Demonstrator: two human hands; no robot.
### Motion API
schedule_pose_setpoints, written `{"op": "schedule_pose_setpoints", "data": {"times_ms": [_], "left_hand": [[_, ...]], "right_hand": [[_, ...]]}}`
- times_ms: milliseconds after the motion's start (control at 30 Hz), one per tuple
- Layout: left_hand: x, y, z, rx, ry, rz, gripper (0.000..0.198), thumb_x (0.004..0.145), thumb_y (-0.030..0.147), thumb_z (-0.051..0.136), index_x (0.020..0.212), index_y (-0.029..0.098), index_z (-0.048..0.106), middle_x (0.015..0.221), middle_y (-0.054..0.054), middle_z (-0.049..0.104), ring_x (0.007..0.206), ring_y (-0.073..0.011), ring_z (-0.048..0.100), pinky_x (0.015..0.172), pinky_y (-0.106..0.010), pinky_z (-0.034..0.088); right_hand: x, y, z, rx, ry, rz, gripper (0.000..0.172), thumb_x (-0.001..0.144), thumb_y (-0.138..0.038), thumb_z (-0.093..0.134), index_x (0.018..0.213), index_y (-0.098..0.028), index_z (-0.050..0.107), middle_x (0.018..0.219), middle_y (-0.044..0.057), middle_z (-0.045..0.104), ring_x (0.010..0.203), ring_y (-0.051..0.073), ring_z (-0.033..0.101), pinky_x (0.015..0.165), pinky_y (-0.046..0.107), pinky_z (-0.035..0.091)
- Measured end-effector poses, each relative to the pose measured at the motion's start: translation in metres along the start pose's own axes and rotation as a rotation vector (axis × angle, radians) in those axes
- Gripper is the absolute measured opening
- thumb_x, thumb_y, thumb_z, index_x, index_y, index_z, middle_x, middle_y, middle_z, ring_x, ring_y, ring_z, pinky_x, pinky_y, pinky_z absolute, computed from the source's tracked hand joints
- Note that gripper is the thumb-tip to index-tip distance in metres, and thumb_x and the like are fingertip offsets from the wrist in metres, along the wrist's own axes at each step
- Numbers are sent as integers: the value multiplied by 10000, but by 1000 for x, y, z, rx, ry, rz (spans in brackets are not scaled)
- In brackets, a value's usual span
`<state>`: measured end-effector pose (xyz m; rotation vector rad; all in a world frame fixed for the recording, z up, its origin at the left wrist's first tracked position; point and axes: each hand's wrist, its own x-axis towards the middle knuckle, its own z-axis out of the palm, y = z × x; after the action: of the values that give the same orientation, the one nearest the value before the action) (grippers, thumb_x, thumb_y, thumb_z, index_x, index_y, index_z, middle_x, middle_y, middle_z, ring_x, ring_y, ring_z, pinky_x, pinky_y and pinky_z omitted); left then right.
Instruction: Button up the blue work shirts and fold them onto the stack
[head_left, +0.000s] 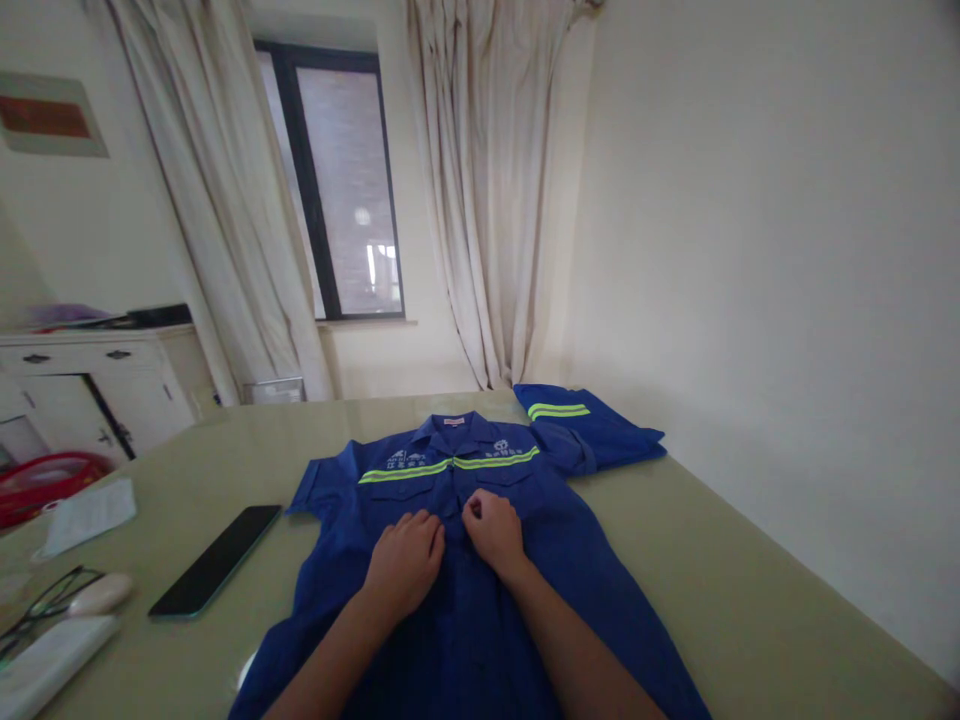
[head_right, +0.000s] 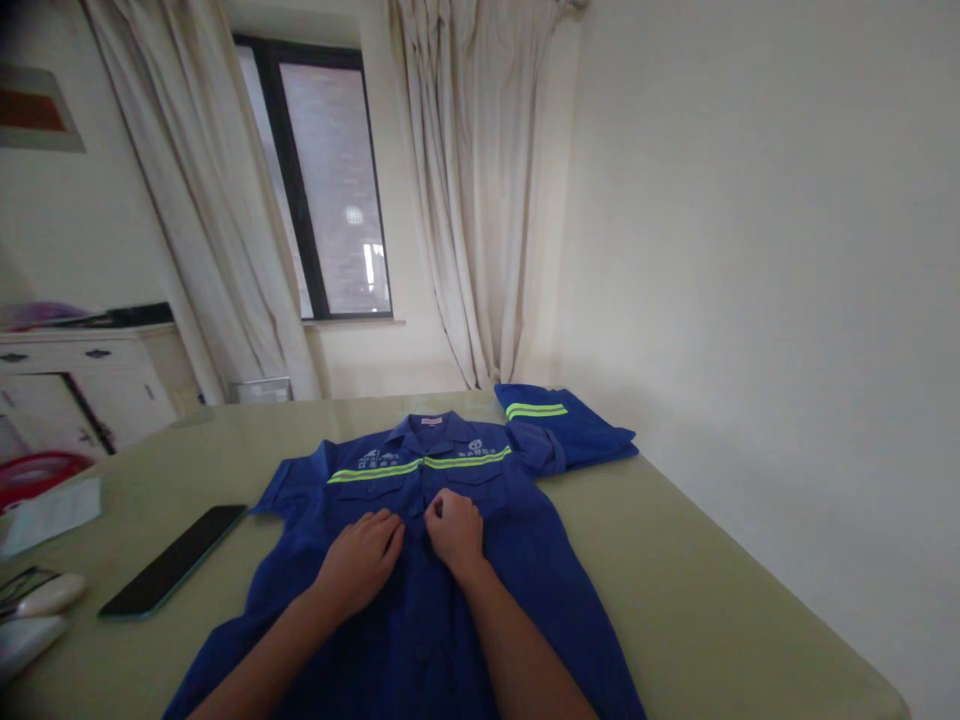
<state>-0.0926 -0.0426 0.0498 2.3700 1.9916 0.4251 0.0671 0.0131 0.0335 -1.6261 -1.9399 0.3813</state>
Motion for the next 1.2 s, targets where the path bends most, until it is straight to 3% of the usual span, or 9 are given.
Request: {"op": "schedule_pose_setpoints", "data": {"times_ms": [100, 200, 333, 567, 667, 767, 867, 1033, 1200], "left_hand": [[31, 4, 8, -34, 27, -79, 214, 973, 260, 480, 1007, 214, 686, 1038, -103, 700, 1017, -268, 654, 864, -383, 451], [48, 3, 22, -130, 31, -82, 133, 950, 250, 540, 1005, 229, 659, 1006, -54, 693, 984, -219, 657, 831, -315, 444], [52, -6, 34, -253, 26, -77, 102, 935, 290, 581, 960, 230, 659, 977, -32, 686, 969, -206, 657, 827, -298, 435], [51, -12, 36, -413, 34, -91, 55, 867, 235, 648, 920, 225, 659, 932, -24, 693, 886, -205, 659, 759, -291, 442], [47, -8, 34, -448, 57, -66, 50, 884, 200, 599, 899, 232, 633, 904, -16, 697, 891, -205, 661, 774, -293, 457], [42, -4, 33, -509, 139, -4, 136, 901, 165, 536, 966, 236, 632, 950, -27, 702, 934, -210, 663, 834, -307, 475], [38, -1, 33, -570, 203, 53, 183, 909, 167, 517, 1009, 238, 654, 983, -37, 706, 933, -215, 669, 850, -325, 489], [37, 3, 33, -564, 214, 72, 175, 951, 193, 472, 911, 232, 638, 958, -40, 658, 914, -214, 640, 839, -335, 489], [37, 9, 28, -533, 213, 90, 193, 964, 165, 422, 906, 229, 594, 954, -48, 623, 931, -218, 613, 841, -331, 486]], "right_hand": [[1, 11, -3, 245, 5, -3, 166, 900, -228, 589, 866, -218, 751, 829, 44, 781, 806, 195, 738, 714, 258, 487], [1, 16, -5, 388, -12, 9, 186, 781, -200, 707, 957, -210, 767, 824, 33, 784, 762, 193, 733, 704, 256, 513], [2, 16, 0, 420, 15, 39, 169, 754, -182, 661, 875, -213, 774, 763, 23, 764, 704, 187, 706, 667, 259, 504], [14, 19, 5, 752, 18, 54, 186, 829, -313, 599, 798, -180, 725, 743, 17, 722, 728, 180, 654, 682, 262, 486], [11, 21, 3, 727, -23, 70, 174, 786, -323, 686, 839, -168, 742, 759, 26, 724, 723, 182, 651, 673, 265, 479], [5, 19, 0, 553, -42, 74, 126, 723, -259, 752, 815, -173, 756, 701, 12, 699, 657, 171, 628, 614, 259, 438], [2, 16, 0, 427, -8, 39, 105, 774, -222, 694, 834, -177, 767, 666, 8, 680, 633, 171, 619, 602, 265, 417], [0, 14, 6, 447, 99, -8, 175, 840, -224, 616, 904, -160, 766, 799, 51, 722, 735, 189, 652, 683, 274, 461], [0, 12, 1, 466, 60, -79, 147, 826, -212, 629, 837, -176, 772, 767, 31, 704, 698, 171, 631, 662, 259, 442]]}}
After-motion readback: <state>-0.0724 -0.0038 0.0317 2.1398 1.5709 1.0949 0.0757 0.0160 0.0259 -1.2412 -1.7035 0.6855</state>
